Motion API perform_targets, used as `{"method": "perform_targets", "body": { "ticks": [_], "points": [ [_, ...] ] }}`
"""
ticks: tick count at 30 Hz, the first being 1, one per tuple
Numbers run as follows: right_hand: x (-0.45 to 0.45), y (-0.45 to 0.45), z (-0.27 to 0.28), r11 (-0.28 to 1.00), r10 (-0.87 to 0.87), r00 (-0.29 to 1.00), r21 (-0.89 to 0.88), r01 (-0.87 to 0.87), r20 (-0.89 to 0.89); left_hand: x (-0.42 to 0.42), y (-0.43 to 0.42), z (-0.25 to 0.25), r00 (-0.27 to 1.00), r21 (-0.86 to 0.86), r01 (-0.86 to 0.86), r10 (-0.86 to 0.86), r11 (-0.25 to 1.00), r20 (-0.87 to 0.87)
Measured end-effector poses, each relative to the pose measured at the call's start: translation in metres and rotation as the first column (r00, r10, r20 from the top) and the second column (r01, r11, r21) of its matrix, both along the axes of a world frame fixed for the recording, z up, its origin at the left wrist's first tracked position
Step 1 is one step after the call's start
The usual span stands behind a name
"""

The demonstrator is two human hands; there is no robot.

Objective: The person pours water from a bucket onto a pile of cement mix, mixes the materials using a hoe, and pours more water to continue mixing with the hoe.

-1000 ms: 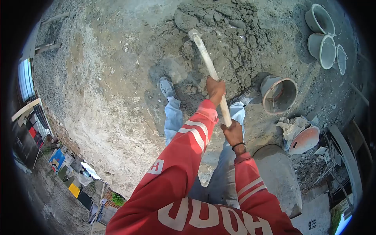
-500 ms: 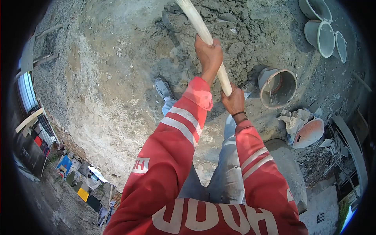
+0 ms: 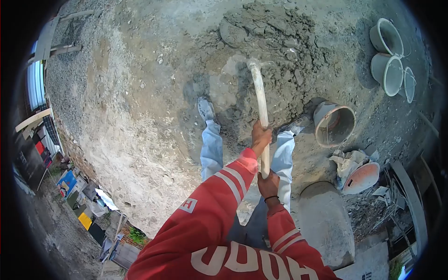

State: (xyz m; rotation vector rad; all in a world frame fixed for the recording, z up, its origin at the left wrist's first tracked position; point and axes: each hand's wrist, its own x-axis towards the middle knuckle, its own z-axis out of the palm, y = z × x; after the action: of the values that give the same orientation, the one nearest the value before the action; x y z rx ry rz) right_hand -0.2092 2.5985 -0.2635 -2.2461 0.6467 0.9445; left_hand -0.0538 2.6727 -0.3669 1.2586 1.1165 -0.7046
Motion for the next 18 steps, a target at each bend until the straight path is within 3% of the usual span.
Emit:
{"method": "perform_targets", "body": {
  "ticks": [1, 2, 4, 5, 7, 9, 10, 12, 13, 14, 16, 17, 18],
  "points": [
    [-0.012, 0.008, -0.002, 0.986, 0.120, 0.989, -0.125, -0.108, 0.092, -0.011, 0.012, 0.007, 1.000, 0.007, -0.017, 0.017, 1.000, -0.001],
    [-0.006, 0.015, 0.004, 0.985, 0.135, 0.987, -0.122, -0.124, 0.090, -0.019, 0.025, 0.014, 0.996, -0.002, -0.079, 0.079, 0.997, 0.043],
    [0.017, 0.032, 0.021, 0.996, 0.075, 0.997, 0.053, -0.076, 0.007, -0.016, 0.054, 0.021, 0.984, -0.008, -0.153, 0.153, 0.988, 0.087],
    [0.021, 0.040, 0.013, 0.989, 0.121, 0.991, 0.081, -0.125, 0.061, -0.008, 0.073, 0.027, 0.970, 0.002, -0.179, 0.176, 0.984, 0.168],
    [0.062, 0.063, -0.004, 0.971, 0.218, 0.975, 0.111, -0.213, -0.034, 0.022, 0.110, 0.032, 0.940, 0.050, -0.259, 0.239, 0.965, 0.245],
    [0.113, 0.093, -0.034, 0.954, 0.262, 0.955, 0.114, -0.278, 0.138, 0.078, 0.152, 0.027, 0.905, 0.106, -0.338, 0.292, 0.935, 0.309],
    [0.134, 0.108, -0.060, 0.937, 0.323, 0.923, 0.065, -0.343, 0.210, 0.107, 0.172, 0.017, 0.864, 0.122, -0.370, 0.293, 0.921, 0.409],
    [0.216, 0.137, -0.079, 0.919, 0.308, 0.938, 0.206, -0.337, 0.160, 0.158, 0.218, -0.032, 0.765, 0.108, -0.423, 0.291, 0.899, 0.575],
    [0.244, 0.149, -0.096, 0.908, 0.322, 0.930, 0.220, -0.356, 0.176, 0.189, 0.234, -0.043, 0.793, 0.204, -0.407, 0.234, 0.890, 0.563],
    [0.274, 0.161, -0.111, 0.893, 0.335, 0.921, 0.243, -0.378, 0.201, 0.208, 0.253, -0.066, 0.745, 0.159, -0.412, 0.231, 0.897, 0.626],
    [0.286, 0.166, -0.126, 0.881, 0.345, 0.916, 0.267, -0.391, 0.203, 0.240, 0.273, -0.099, 0.861, 0.241, -0.356, 0.216, 0.903, 0.460],
    [0.290, 0.169, -0.127, 0.882, 0.388, 0.904, 0.212, -0.421, 0.180, 0.238, 0.268, -0.107, 0.862, 0.244, -0.355, 0.214, 0.903, 0.460],
    [0.293, 0.166, -0.124, 0.877, 0.433, 0.889, 0.158, -0.454, 0.152, 0.233, 0.261, -0.111, 0.916, 0.295, -0.302, 0.190, 0.907, 0.354]
  ]
}}
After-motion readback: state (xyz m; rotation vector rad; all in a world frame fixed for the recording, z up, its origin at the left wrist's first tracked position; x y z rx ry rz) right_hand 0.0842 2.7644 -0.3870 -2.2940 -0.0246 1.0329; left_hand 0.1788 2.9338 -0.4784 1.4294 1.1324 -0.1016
